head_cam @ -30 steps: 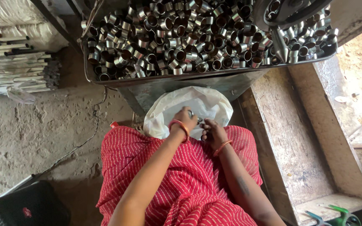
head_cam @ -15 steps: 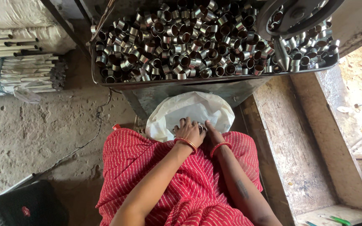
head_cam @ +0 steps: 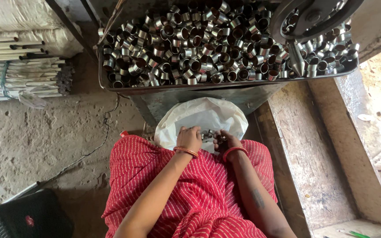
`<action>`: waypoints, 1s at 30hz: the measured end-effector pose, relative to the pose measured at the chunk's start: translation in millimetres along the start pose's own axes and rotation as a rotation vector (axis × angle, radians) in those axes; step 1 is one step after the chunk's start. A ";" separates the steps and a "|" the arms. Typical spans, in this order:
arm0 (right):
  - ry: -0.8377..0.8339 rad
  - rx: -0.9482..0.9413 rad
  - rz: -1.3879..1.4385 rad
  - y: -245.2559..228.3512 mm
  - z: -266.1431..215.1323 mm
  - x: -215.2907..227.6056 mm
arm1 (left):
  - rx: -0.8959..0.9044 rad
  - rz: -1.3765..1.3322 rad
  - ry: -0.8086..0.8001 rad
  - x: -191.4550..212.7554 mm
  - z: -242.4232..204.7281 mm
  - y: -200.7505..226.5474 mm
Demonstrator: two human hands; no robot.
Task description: The person sits on the floor and repeatedly picks up small cylindrical metal parts from a large metal tray, briefly handling them in their hands before placing them into a white cloth bag on their lap. The person continues this sorting process throughout the clip.
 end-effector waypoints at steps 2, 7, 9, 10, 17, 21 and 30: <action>0.010 0.020 -0.013 -3.4 0.6 1.0 | 0.000 0.014 0.012 9.5 0.8 2.6; 0.053 0.049 -0.032 -5.5 -9.6 -7.3 | -0.194 -0.029 0.290 73.0 4.6 51.3; 0.045 0.062 -0.047 -9.3 -15.2 -14.5 | -0.277 -0.083 0.436 109.2 10.4 72.7; 0.042 0.068 -0.054 -10.7 -18.2 -17.6 | -0.318 -0.110 0.508 128.0 14.5 81.9; 0.087 0.029 -0.098 -12.7 -32.1 -30.3 | -0.162 0.380 0.635 280.5 83.1 50.3; 0.074 0.009 -0.159 -12.7 -34.2 -35.3 | 0.030 0.227 0.372 297.1 127.9 4.3; 0.023 0.020 -0.190 -11.1 -25.5 -34.2 | -0.085 0.122 0.511 295.2 136.3 -23.9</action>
Point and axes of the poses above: each hand's wrist, its own z-axis towards the middle knuckle, its own x-axis out of the back of the hand, y = z × x, the point moved 9 cm from there along z, towards the middle knuckle, and after that the axes turned 8 degrees about -x, right-handed, at the moved point
